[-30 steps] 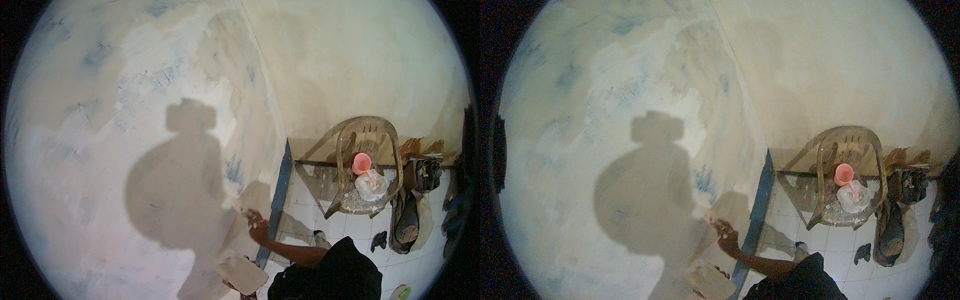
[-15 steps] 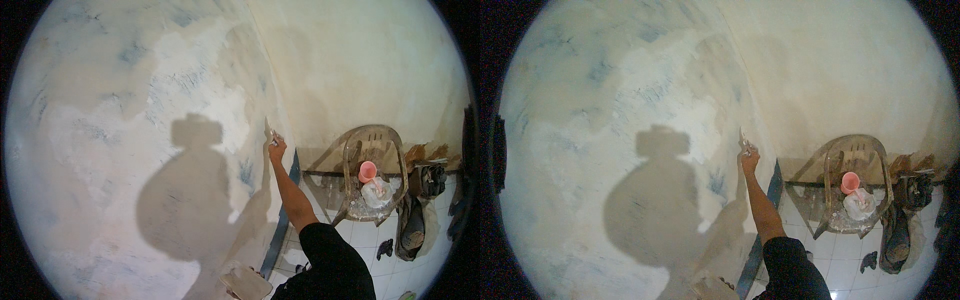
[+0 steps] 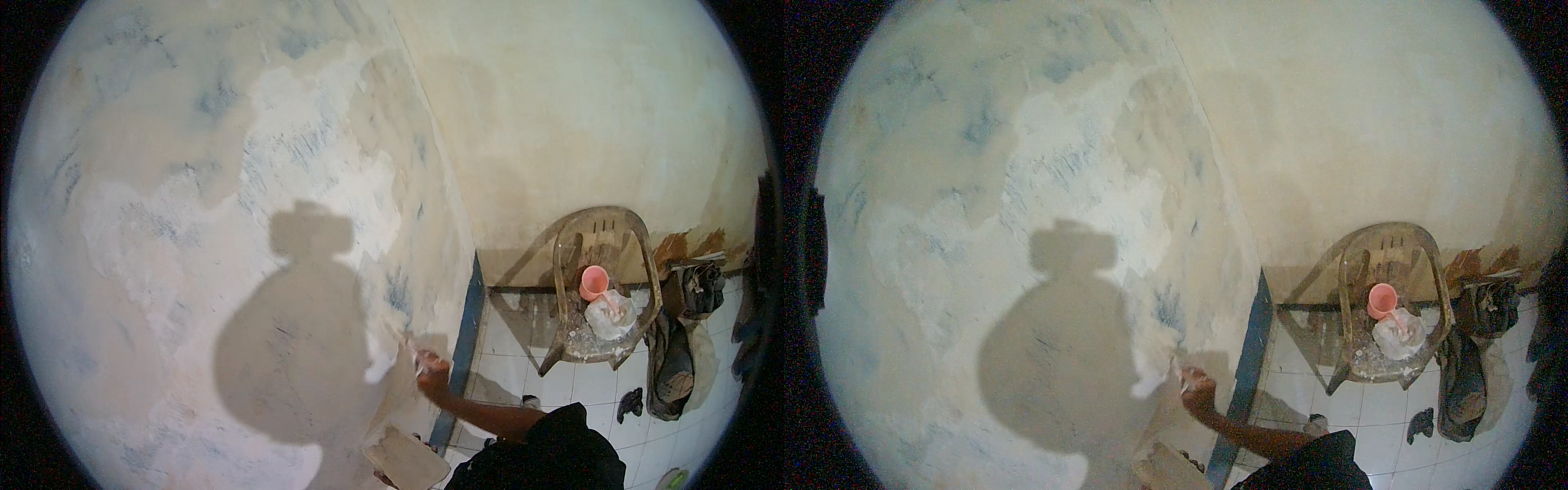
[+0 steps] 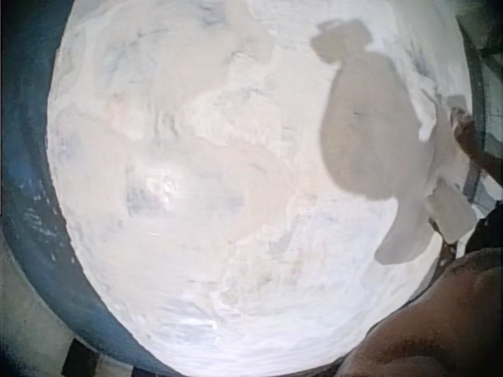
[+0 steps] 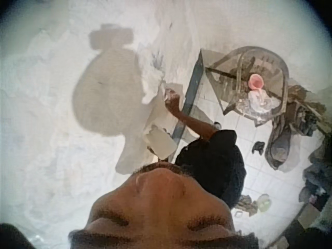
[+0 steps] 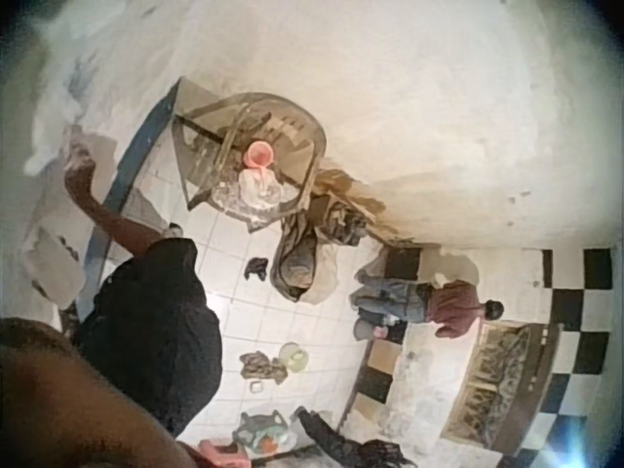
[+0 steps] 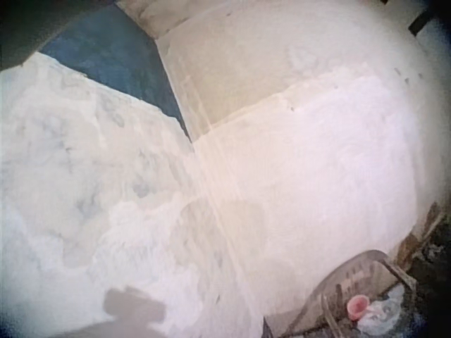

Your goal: The person patches a wall by applying white compound from a container onto a corner and flat surface using a putty knife.

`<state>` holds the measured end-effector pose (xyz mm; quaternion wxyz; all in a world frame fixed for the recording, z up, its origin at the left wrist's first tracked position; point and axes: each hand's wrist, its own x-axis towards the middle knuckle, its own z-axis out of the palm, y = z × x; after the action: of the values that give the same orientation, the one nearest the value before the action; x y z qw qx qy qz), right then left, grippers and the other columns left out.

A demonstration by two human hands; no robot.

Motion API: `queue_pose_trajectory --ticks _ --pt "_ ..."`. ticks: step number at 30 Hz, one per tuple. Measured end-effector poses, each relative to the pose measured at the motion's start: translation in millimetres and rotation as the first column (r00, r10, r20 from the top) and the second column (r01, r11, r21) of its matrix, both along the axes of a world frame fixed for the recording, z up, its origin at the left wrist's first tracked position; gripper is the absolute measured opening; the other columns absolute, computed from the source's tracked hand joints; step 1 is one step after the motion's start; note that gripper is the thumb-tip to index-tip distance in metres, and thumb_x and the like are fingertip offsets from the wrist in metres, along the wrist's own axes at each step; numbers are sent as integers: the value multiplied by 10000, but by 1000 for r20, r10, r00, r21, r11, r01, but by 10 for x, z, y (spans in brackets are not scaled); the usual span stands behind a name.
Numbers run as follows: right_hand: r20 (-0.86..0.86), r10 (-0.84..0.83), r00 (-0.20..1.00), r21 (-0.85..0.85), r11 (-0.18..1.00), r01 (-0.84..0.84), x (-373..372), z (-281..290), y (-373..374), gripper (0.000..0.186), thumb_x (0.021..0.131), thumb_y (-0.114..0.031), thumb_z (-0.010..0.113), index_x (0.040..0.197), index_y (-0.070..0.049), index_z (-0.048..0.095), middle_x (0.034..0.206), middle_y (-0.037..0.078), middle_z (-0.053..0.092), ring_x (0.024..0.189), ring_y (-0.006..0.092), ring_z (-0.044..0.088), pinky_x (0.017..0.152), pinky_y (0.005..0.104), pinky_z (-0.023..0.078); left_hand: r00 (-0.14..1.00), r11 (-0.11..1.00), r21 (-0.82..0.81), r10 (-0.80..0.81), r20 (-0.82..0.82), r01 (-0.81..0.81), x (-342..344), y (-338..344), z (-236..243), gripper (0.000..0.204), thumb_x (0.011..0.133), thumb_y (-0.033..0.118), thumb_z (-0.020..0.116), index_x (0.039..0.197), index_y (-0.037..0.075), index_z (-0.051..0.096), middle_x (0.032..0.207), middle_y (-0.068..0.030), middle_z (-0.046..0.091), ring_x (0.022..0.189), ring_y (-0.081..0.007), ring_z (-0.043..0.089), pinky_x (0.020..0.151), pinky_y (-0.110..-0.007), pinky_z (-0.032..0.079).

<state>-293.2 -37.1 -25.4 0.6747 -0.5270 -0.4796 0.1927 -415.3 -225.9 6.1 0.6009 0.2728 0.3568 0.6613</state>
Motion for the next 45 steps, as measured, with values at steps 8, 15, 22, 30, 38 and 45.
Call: queue_pose_trajectory --ticks 8,15,22,30,38,45 --pt "-647 32 762 406 860 308 1666 944 1902 254 784 6 502 1018 63 583 902 77 617 816 131 569 735 243 440 42 966 101 114 -993 -239 484 160 672 639 669 488 558 1182 139 406 1000 -134 507 930 -348 498 767 -488 389" --pt "-387 -413 824 117 865 488 2040 1219 2653 361 654 54 434 971 44 607 820 82 573 689 127 528 589 233 422 -327 949 175 83 -942 -263 774 335 872 592 681 442 570 1157 123 424 957 -118 526 915 -337 502 750 -470 396" --pt "-72 -435 897 248 864 439 1735 1180 2680 514 628 28 463 1125 -51 565 991 171 554 926 253 521 771 323 409 -372 949 179 72 -926 -261 854 363 914 544 693 395 583 1133 107 442 914 -102 545 899 -327 505 734 -453 402" --pt "-19 -56 998 187 981 58 878 1045 1894 608 635 -4 496 1239 -41 434 1235 213 426 1189 389 325 1017 447 233 -363 948 190 89 -928 -254 869 358 950 513 709 370 579 1124 98 450 906 -90 551 901 -316 503 737 -439 400" --pt "290 138 947 212 956 -204 -36 569 306 546 639 -59 499 1178 21 461 1189 211 477 1031 371 487 931 398 336 -323 957 199 124 -938 -211 783 339 840 519 732 392 547 1150 105 435 968 -88 530 937 -305 490 779 -435 381" --pt "-187 324 927 393 890 -232 206 503 5 395 714 -94 522 1101 -12 514 1036 169 568 865 305 581 816 403 414 -21 969 155 154 -988 -193 582 262 604 525 752 411 518 1172 111 421 1023 -87 512 969 -296 478 815 -432 365"
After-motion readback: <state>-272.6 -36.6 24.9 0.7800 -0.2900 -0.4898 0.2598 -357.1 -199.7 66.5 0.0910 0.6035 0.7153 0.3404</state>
